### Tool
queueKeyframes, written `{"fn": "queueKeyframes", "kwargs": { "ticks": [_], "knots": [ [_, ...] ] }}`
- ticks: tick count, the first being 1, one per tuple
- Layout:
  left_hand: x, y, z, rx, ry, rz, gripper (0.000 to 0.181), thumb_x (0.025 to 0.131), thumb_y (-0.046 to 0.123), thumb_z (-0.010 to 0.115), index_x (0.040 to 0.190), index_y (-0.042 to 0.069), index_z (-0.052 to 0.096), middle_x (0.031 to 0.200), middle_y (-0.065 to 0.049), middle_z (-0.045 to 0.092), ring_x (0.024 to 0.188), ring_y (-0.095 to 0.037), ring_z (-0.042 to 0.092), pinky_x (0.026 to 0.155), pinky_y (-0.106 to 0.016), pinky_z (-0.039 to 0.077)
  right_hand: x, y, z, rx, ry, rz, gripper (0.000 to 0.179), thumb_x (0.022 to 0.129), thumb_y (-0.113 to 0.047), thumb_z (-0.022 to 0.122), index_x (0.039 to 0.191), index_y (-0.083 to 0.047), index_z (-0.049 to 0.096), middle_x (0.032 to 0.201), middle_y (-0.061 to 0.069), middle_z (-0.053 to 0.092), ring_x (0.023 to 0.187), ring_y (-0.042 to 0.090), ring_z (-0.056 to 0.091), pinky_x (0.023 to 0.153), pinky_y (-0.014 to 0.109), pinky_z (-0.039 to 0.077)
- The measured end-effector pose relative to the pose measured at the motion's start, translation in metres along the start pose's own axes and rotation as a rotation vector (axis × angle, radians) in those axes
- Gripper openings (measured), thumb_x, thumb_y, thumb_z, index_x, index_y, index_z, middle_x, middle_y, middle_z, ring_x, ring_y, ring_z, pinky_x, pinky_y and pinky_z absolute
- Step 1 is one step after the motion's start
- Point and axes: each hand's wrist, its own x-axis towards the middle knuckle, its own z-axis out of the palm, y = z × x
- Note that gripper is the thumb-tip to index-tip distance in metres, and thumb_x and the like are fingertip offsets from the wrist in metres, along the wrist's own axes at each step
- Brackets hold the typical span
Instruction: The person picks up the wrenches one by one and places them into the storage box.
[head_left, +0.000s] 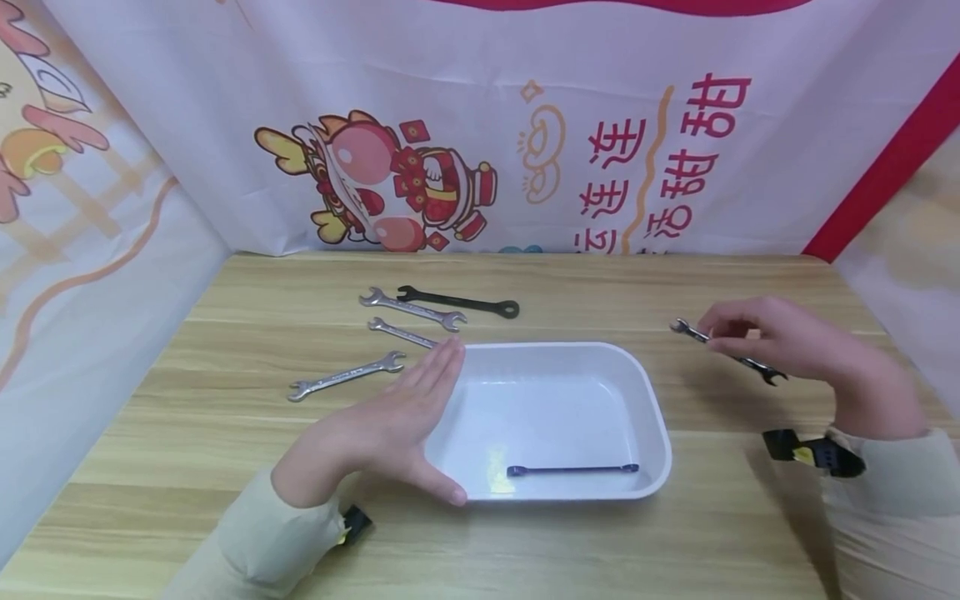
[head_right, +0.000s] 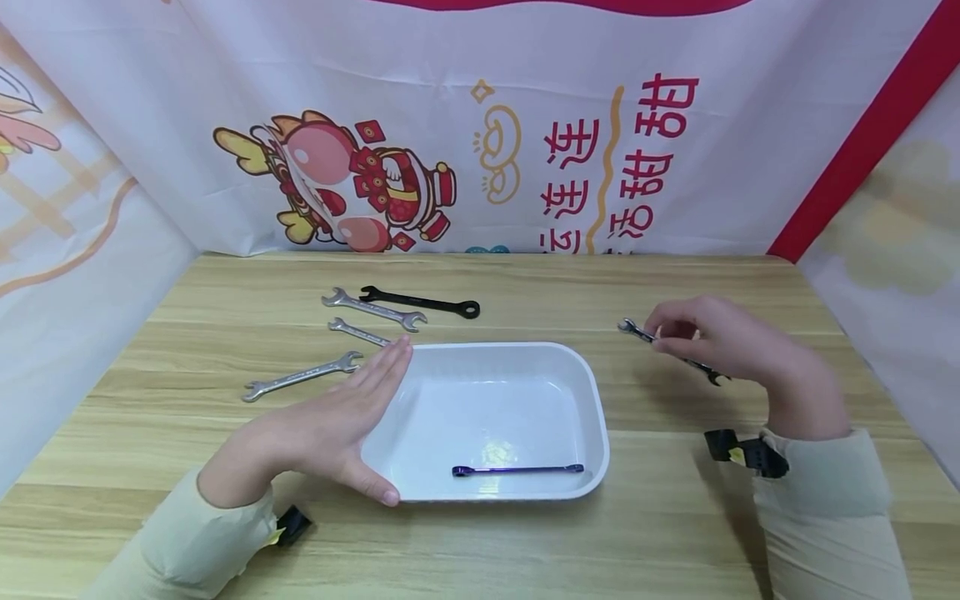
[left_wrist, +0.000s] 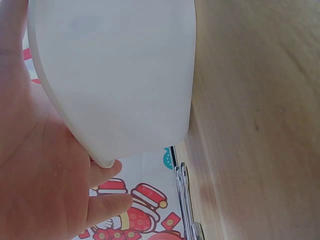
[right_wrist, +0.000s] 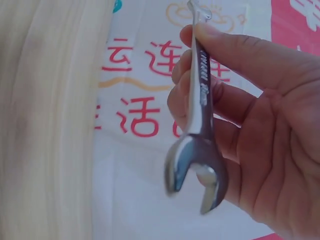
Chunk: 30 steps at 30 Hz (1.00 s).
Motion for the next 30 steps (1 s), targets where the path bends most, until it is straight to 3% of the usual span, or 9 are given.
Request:
{"fn": "queueKeyframes", "kwargs": {
  "ticks": [6,18,30],
  "knots": [
    [0.000,0.000,0.000,0.006,0.006,0.005,0.147,0.063,0.080,0.073,0.157,0.007,-0.013,0.163,-0.005,-0.026,0.153,-0.025,-0.019,0.125,-0.047,0.002,-0.002,-0.016,-0.003,-0.022,0.032,-0.058,0.019,0.087,-0.021,0.076,0.106,-0.020,0.073,0.091,-0.006,0.070,0.080,0.006,0.059,0.069,0.020,0.054],
    [0.000,-0.001,0.000,0.002,-0.008,0.000,0.147,0.063,0.079,0.073,0.157,0.009,-0.015,0.163,-0.005,-0.027,0.153,-0.025,-0.019,0.125,-0.047,0.002,-0.007,-0.051,0.001,-0.056,0.125,-0.210,0.023,0.085,-0.013,0.078,0.106,-0.021,0.074,0.094,-0.009,0.072,0.080,0.001,0.061,0.067,0.020,0.056],
    [0.000,0.000,-0.001,0.011,-0.006,-0.004,0.147,0.063,0.079,0.073,0.157,0.008,-0.014,0.163,-0.006,-0.026,0.154,-0.027,-0.017,0.125,-0.047,0.002,-0.002,-0.085,0.015,-0.016,0.022,-0.345,0.024,0.087,-0.008,0.075,0.105,-0.025,0.073,0.098,-0.013,0.071,0.082,0.001,0.060,0.072,0.021,0.057]
  ]
}}
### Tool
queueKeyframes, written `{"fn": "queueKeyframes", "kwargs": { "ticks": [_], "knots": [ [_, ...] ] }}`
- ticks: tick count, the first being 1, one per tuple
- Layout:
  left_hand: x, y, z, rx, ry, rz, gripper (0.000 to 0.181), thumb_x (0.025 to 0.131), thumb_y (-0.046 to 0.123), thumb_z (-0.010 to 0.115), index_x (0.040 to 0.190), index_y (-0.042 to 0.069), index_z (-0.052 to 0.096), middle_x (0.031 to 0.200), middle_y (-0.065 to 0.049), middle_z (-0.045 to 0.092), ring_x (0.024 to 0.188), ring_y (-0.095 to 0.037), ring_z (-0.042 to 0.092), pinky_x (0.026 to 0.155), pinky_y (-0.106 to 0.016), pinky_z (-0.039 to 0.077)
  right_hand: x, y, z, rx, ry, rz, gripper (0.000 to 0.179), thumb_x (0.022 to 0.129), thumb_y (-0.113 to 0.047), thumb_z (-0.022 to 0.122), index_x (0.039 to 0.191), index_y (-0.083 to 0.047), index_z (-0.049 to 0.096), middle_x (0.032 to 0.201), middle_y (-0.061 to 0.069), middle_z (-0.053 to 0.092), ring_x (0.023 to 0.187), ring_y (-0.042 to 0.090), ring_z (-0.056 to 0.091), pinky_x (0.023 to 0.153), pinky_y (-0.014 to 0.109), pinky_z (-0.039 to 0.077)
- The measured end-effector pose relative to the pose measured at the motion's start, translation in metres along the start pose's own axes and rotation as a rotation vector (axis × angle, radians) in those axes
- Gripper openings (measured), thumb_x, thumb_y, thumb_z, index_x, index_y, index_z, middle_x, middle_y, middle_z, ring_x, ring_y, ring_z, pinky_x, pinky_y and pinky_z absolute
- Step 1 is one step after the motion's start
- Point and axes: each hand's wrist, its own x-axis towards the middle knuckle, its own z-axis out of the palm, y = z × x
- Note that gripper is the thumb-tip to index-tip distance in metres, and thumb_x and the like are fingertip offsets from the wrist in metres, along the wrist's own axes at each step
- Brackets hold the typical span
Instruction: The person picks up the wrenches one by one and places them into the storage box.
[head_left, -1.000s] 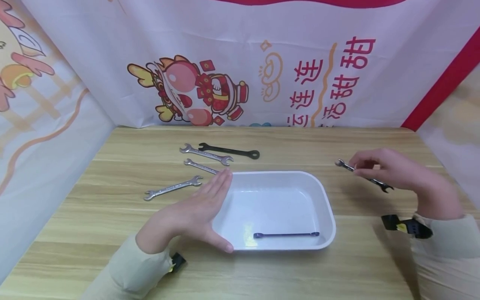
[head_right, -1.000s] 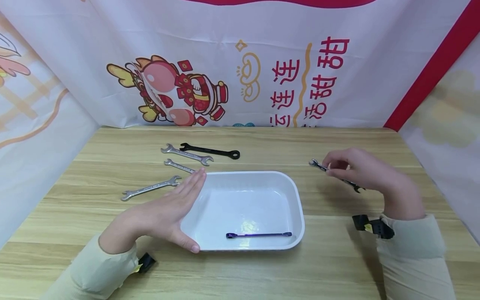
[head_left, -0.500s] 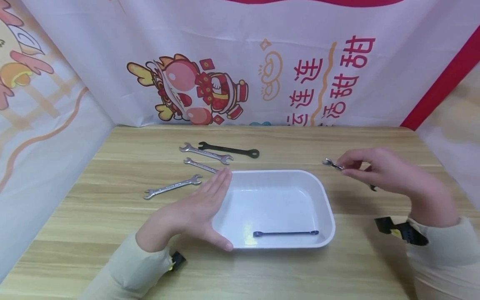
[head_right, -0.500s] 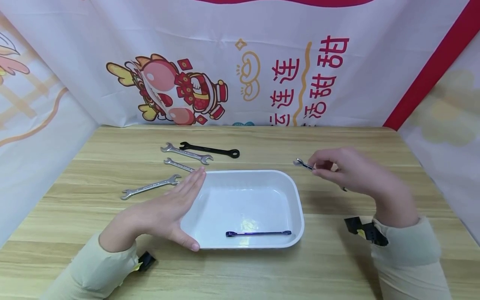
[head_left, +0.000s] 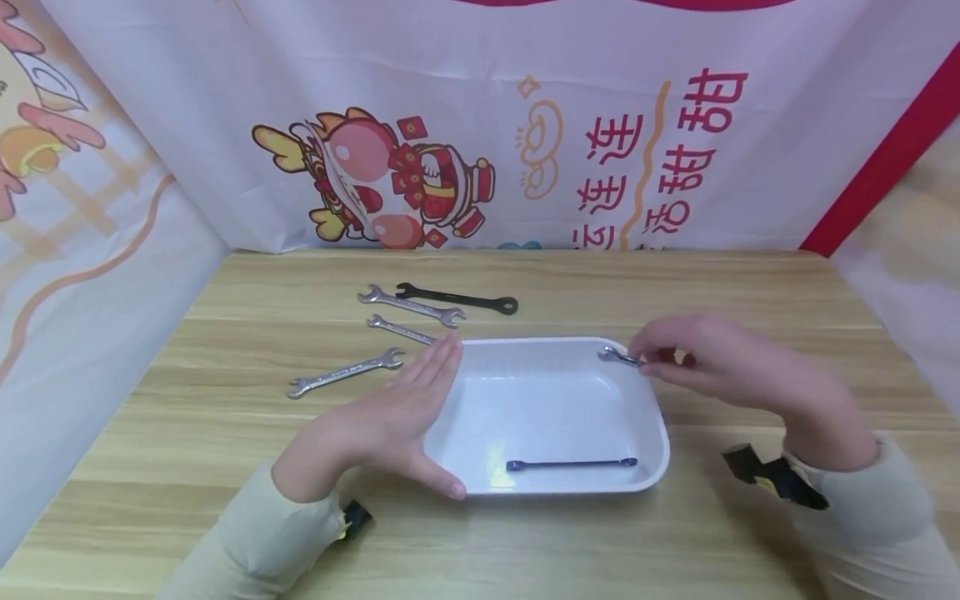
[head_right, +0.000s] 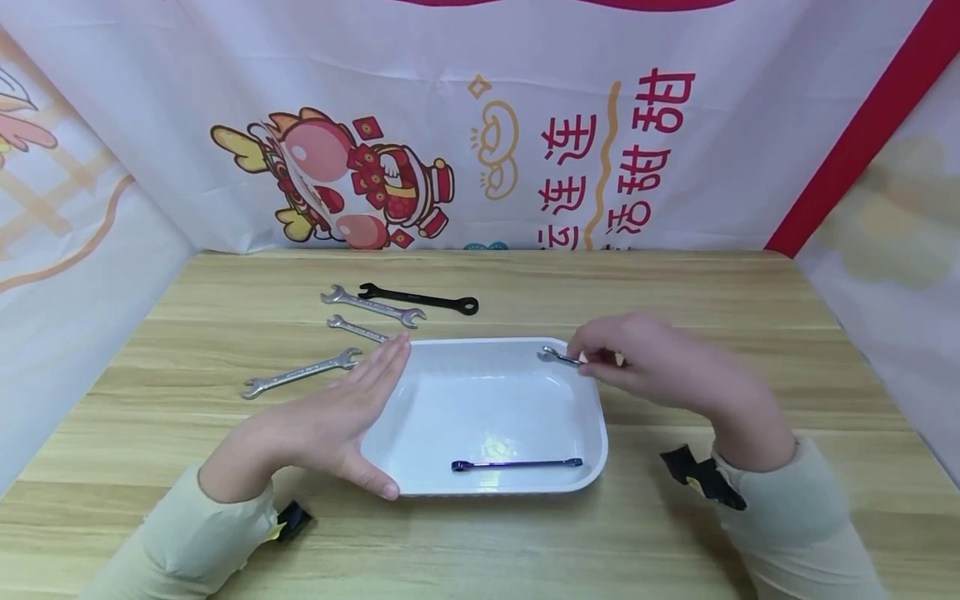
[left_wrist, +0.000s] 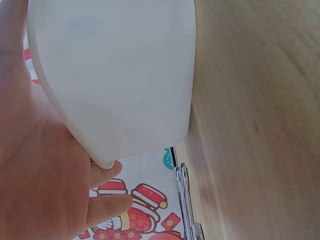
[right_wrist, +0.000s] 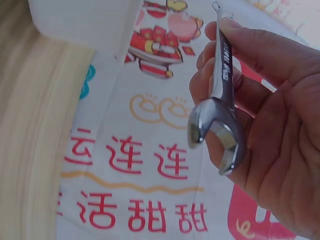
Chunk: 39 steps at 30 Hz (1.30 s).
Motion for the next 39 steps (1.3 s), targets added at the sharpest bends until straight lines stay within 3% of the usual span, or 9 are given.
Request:
{"fn": "queueKeyframes", "kwargs": {
  "ticks": [8,19,28,39],
  "knots": [
    [0.000,0.000,0.001,0.014,0.005,0.004,0.147,0.063,0.080,0.073,0.157,0.007,-0.014,0.163,-0.007,-0.026,0.154,-0.028,-0.016,0.125,-0.046,0.002,0.012,-0.017,0.013,0.054,-0.102,-0.020,0.023,0.091,-0.013,0.071,0.107,-0.029,0.071,0.095,-0.016,0.068,0.080,0.002,0.058,0.074,0.021,0.057],
    [0.002,-0.001,0.002,0.010,0.009,0.008,0.148,0.062,0.081,0.072,0.156,0.009,-0.015,0.163,-0.005,-0.027,0.154,-0.026,-0.017,0.126,-0.046,0.002,0.025,-0.037,0.028,0.124,-0.163,-0.117,0.017,0.093,-0.013,0.070,0.105,-0.025,0.072,0.094,-0.009,0.070,0.077,0.001,0.057,0.072,0.020,0.056],
    [0.000,-0.001,0.001,0.008,0.015,0.001,0.148,0.062,0.080,0.073,0.157,0.005,-0.012,0.163,-0.006,-0.026,0.154,-0.026,-0.017,0.126,-0.047,0.002,0.038,-0.044,0.047,0.169,-0.304,-0.151,0.012,0.094,-0.014,0.067,0.104,-0.018,0.073,0.086,-0.011,0.066,0.074,-0.001,0.054,0.069,0.019,0.053],
    [0.000,-0.002,0.002,0.011,0.006,-0.006,0.148,0.061,0.085,0.069,0.157,0.008,-0.012,0.164,-0.005,-0.025,0.154,-0.025,-0.017,0.126,-0.046,0.003,0.047,-0.040,0.070,0.247,-0.415,-0.165,0.007,0.095,-0.016,0.066,0.097,-0.021,0.070,0.079,-0.014,0.060,0.074,-0.002,0.054,0.070,0.018,0.052]
  ]
}}
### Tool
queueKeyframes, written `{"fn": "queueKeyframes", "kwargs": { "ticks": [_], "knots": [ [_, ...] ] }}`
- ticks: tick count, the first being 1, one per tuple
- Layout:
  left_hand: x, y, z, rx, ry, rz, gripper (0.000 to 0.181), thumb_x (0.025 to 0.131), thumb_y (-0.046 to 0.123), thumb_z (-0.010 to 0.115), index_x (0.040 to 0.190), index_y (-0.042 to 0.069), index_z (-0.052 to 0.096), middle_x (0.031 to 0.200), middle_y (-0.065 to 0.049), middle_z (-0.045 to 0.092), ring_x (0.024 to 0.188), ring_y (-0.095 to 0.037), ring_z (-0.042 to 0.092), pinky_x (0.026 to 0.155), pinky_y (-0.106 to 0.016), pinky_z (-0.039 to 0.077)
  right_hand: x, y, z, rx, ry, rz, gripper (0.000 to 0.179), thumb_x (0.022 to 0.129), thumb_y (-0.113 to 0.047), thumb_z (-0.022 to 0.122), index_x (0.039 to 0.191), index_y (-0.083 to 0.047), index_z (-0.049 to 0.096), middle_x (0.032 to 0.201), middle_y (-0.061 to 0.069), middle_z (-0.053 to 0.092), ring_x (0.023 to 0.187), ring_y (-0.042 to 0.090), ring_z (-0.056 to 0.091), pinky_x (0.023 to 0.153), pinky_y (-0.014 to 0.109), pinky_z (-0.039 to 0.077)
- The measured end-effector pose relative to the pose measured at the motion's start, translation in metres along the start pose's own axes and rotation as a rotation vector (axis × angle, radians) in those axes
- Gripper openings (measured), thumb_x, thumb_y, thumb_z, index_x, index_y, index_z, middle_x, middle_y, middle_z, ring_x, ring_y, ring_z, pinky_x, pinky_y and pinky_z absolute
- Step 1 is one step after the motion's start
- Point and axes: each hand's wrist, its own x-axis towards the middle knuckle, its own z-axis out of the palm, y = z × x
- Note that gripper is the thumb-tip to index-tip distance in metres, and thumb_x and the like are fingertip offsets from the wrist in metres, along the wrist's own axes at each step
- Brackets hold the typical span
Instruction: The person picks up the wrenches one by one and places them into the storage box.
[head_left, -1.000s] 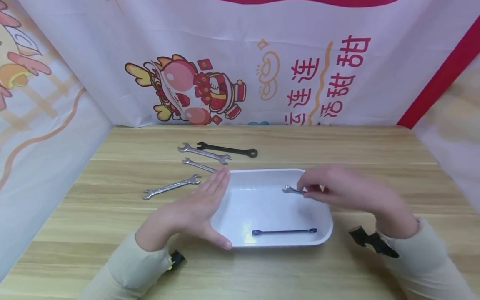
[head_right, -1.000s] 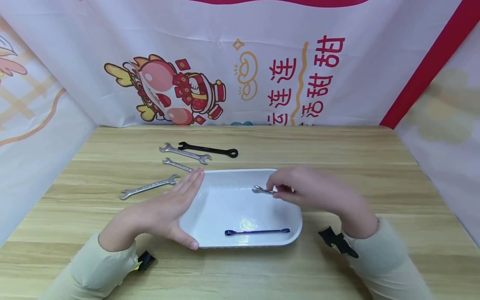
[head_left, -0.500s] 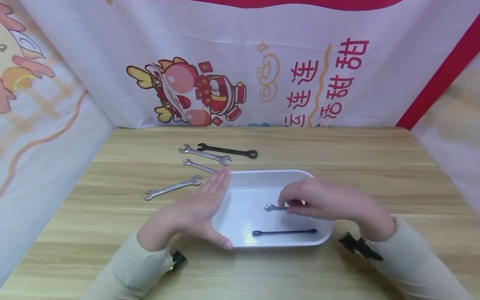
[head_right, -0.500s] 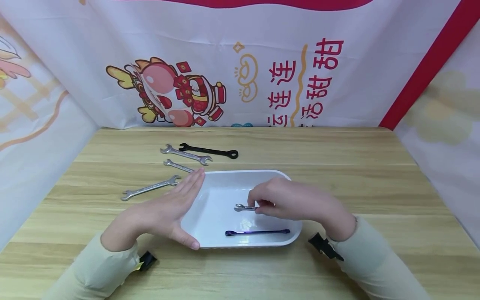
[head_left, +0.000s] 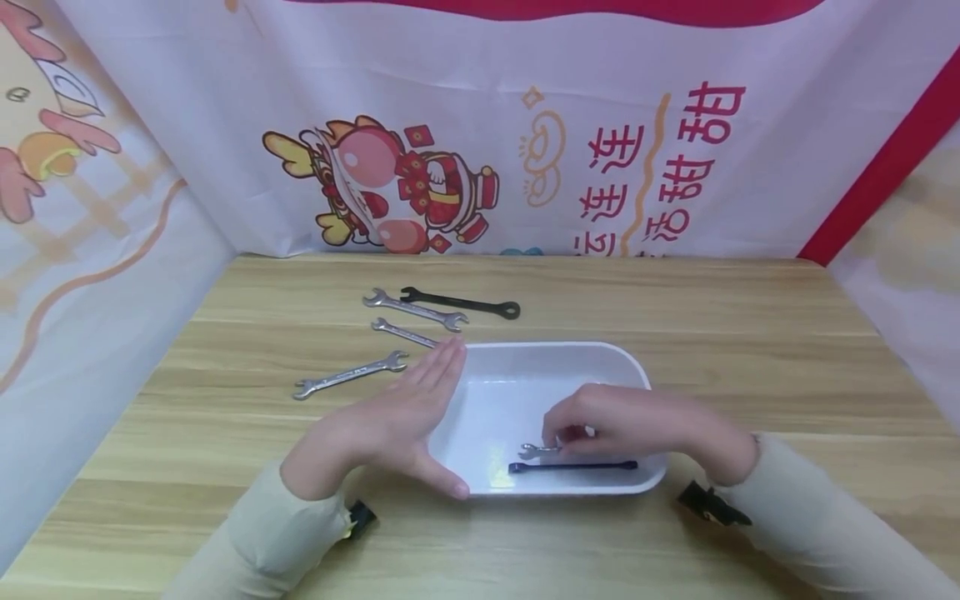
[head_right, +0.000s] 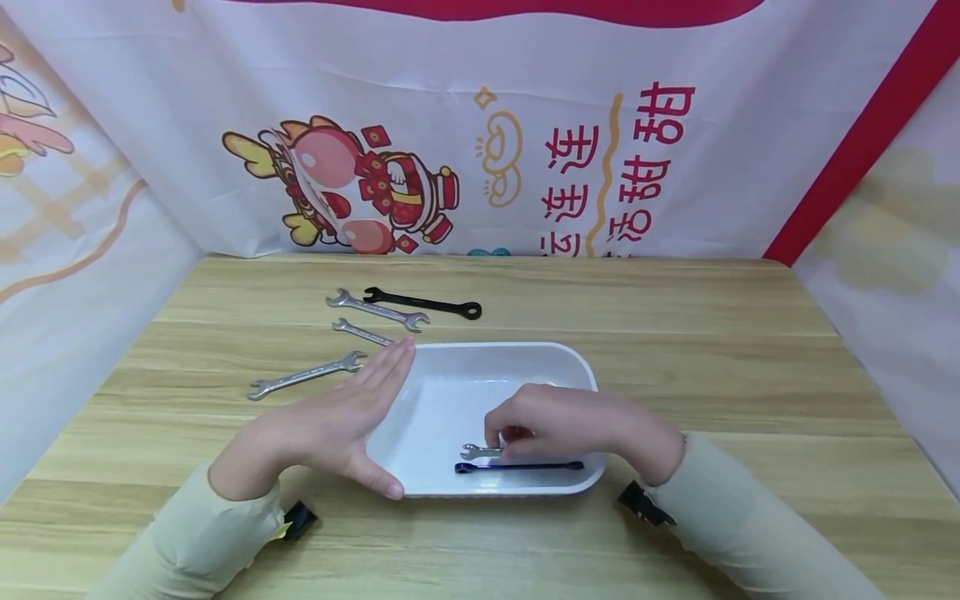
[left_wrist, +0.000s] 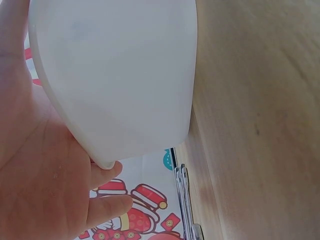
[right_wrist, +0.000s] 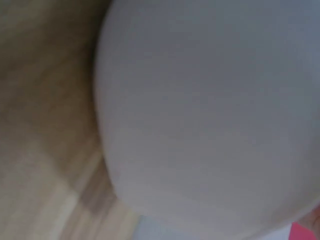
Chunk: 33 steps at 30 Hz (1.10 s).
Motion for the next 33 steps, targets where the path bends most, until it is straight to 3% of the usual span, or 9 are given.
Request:
{"fn": "queueKeyframes", "kwargs": {
  "ticks": [18,26,33],
  "knots": [
    [0.000,0.003,0.001,0.001,-0.009,-0.010,0.148,0.061,0.083,0.071,0.157,0.007,-0.011,0.164,-0.006,-0.024,0.154,-0.025,-0.017,0.126,-0.046,0.003,0.007,0.015,0.011,0.068,-0.041,0.080,0.010,0.093,-0.016,0.068,0.095,-0.026,0.069,0.079,-0.015,0.062,0.073,-0.001,0.056,0.070,0.019,0.052],
    [0.000,0.003,0.001,-0.001,-0.007,-0.017,0.149,0.060,0.084,0.071,0.157,0.008,-0.013,0.163,-0.004,-0.026,0.154,-0.024,-0.017,0.126,-0.046,0.003,0.009,0.020,0.012,0.017,-0.021,0.067,0.011,0.092,-0.014,0.069,0.094,-0.025,0.068,0.079,-0.015,0.060,0.075,0.000,0.054,0.071,0.019,0.051],
    [0.000,0.002,0.001,-0.005,-0.007,-0.024,0.149,0.060,0.085,0.070,0.158,0.009,-0.013,0.163,-0.003,-0.026,0.154,-0.024,-0.017,0.126,-0.046,0.003,0.008,0.024,0.010,-0.013,0.024,0.093,0.016,0.091,-0.012,0.070,0.101,-0.025,0.071,0.085,-0.016,0.062,0.078,0.001,0.055,0.073,0.019,0.052]
  ]
}}
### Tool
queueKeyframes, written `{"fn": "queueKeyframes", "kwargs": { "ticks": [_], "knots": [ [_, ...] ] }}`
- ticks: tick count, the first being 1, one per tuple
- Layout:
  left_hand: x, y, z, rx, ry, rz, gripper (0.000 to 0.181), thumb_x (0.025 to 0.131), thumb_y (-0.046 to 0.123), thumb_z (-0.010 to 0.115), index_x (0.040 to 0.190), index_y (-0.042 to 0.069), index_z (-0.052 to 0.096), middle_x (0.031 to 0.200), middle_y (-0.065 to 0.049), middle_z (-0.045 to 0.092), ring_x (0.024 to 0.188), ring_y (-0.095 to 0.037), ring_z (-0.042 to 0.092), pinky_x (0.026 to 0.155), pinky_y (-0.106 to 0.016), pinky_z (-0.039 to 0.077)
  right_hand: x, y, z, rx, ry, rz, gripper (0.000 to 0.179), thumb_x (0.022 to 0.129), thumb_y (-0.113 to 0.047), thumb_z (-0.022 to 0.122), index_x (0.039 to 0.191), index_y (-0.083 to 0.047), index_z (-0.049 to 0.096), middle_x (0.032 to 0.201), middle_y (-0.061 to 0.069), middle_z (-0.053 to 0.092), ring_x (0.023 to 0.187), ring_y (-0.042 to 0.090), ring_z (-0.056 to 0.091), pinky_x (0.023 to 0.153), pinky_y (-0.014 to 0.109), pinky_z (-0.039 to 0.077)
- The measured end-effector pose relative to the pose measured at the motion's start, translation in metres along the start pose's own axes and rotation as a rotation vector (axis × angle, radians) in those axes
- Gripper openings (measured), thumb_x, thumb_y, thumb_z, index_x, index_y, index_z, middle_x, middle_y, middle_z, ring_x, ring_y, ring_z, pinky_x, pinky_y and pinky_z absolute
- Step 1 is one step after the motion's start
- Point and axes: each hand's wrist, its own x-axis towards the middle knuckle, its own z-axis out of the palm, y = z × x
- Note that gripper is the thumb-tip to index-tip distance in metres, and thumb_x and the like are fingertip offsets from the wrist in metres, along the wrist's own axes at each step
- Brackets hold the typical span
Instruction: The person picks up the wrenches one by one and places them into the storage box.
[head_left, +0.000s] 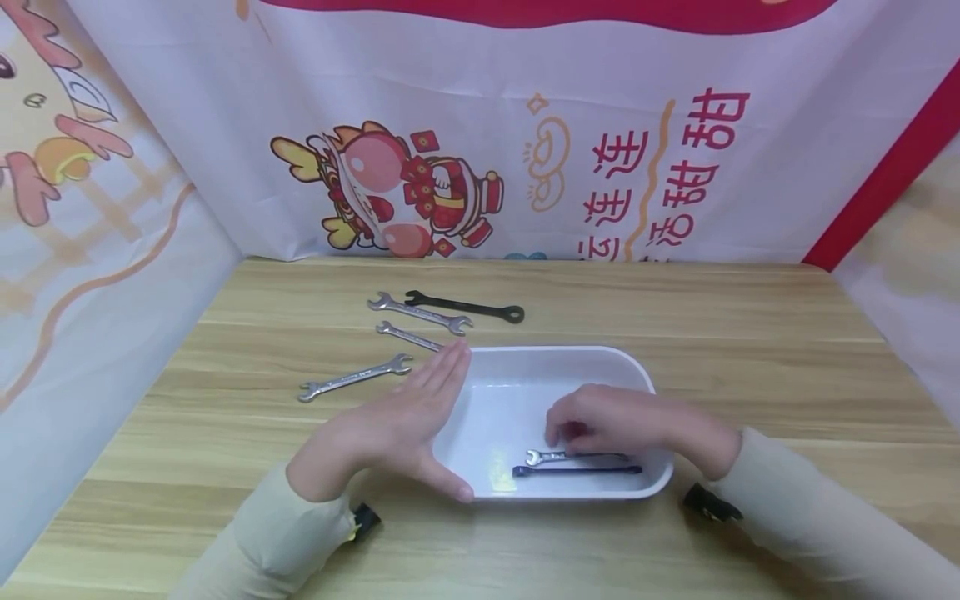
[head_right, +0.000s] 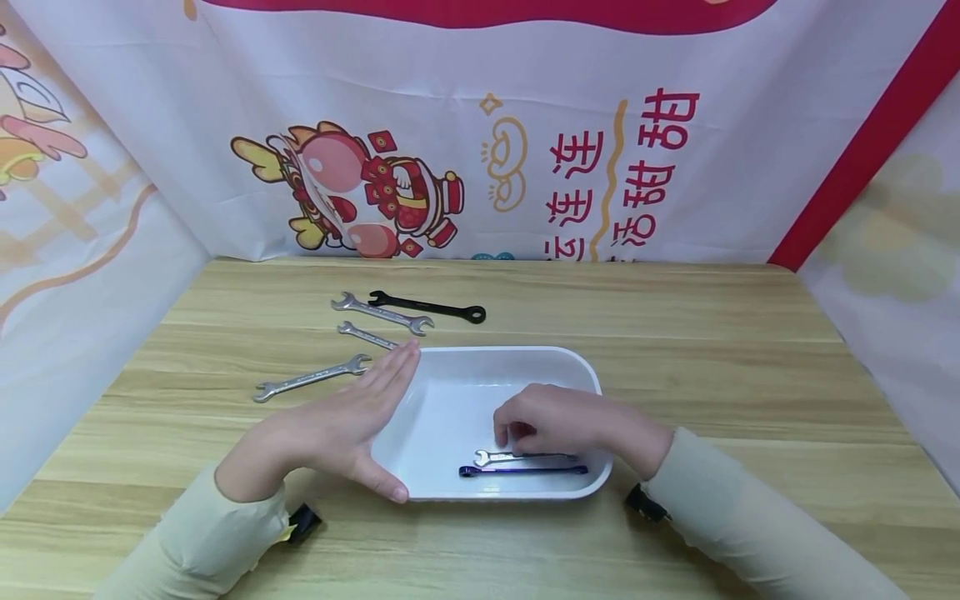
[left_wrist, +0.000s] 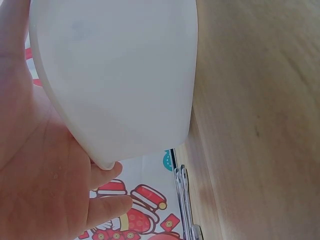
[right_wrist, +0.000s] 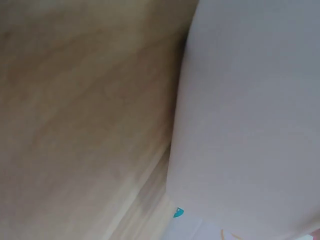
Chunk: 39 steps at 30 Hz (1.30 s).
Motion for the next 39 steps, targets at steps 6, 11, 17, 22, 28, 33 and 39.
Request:
{"fn": "queueKeyframes", "kwargs": {
  "ticks": [6,11,17,22,28,33,39],
  "knots": [
    [0.000,0.000,-0.001,0.007,0.000,0.006,0.148,0.060,0.086,0.069,0.157,0.009,-0.013,0.163,-0.003,-0.026,0.154,-0.024,-0.017,0.126,-0.045,0.003,-0.005,0.001,-0.003,0.004,0.039,-0.003,0.012,0.094,-0.018,0.068,0.104,-0.025,0.071,0.087,-0.016,0.064,0.079,0.001,0.057,0.076,0.022,0.053],
    [0.000,0.000,0.000,0.011,0.001,0.007,0.148,0.060,0.087,0.067,0.157,0.009,-0.013,0.163,-0.003,-0.026,0.154,-0.023,-0.018,0.126,-0.045,0.003,-0.017,-0.001,-0.010,-0.025,0.135,-0.018,0.016,0.097,-0.023,0.063,0.112,-0.020,0.071,0.101,-0.011,0.070,0.090,0.000,0.060,0.087,0.032,0.056],
    [0.000,0.001,-0.001,0.018,-0.002,0.010,0.148,0.060,0.087,0.067,0.157,0.010,-0.015,0.163,-0.003,-0.027,0.154,-0.024,-0.017,0.126,-0.045,0.003,-0.042,-0.002,-0.018,-0.076,0.319,-0.061,0.023,0.097,-0.027,0.065,0.120,-0.024,0.066,0.115,-0.007,0.069,0.101,0.009,0.063,0.091,0.040,0.057],
    [0.000,0.000,-0.002,0.020,-0.002,0.018,0.147,0.062,0.085,0.069,0.156,0.010,-0.016,0.163,-0.004,-0.027,0.154,-0.025,-0.017,0.126,-0.045,0.002,-0.063,0.001,-0.020,-0.119,0.418,-0.050,0.053,0.089,-0.030,0.074,0.138,-0.030,0.055,0.141,-0.003,0.059,0.129,0.019,0.056,0.102,0.051,0.051],
    [0.001,0.000,-0.002,0.020,-0.007,0.015,0.148,0.062,0.085,0.069,0.156,0.011,-0.017,0.163,-0.003,-0.028,0.154,-0.025,-0.018,0.125,-0.044,0.002,-0.078,0.009,-0.017,-0.149,0.415,0.060,0.111,0.073,-0.043,0.085,0.159,-0.030,0.017,0.167,0.001,0.018,0.152,0.030,0.025,0.111,0.060,0.035],
    [0.001,0.000,-0.002,0.016,-0.015,0.001,0.148,0.060,0.087,0.067,0.156,0.012,-0.017,0.163,-0.002,-0.028,0.154,-0.023,-0.018,0.126,-0.045,0.003,-0.082,0.020,-0.006,-0.113,0.345,0.101,0.140,0.062,-0.056,0.087,0.160,-0.020,-0.007,0.168,0.007,-0.009,0.155,0.035,0.000,0.121,0.024,0.008],
    [0.001,0.001,-0.002,0.008,-0.009,0.007,0.148,0.061,0.085,0.069,0.157,0.011,-0.016,0.163,-0.003,-0.027,0.154,-0.024,-0.018,0.125,-0.045,0.002,-0.081,0.028,0.000,-0.086,0.321,0.040,0.141,0.064,-0.074,0.076,0.159,-0.016,-0.011,0.166,0.012,-0.017,0.154,0.039,-0.008,0.112,0.008,-0.003]
  ]
}}
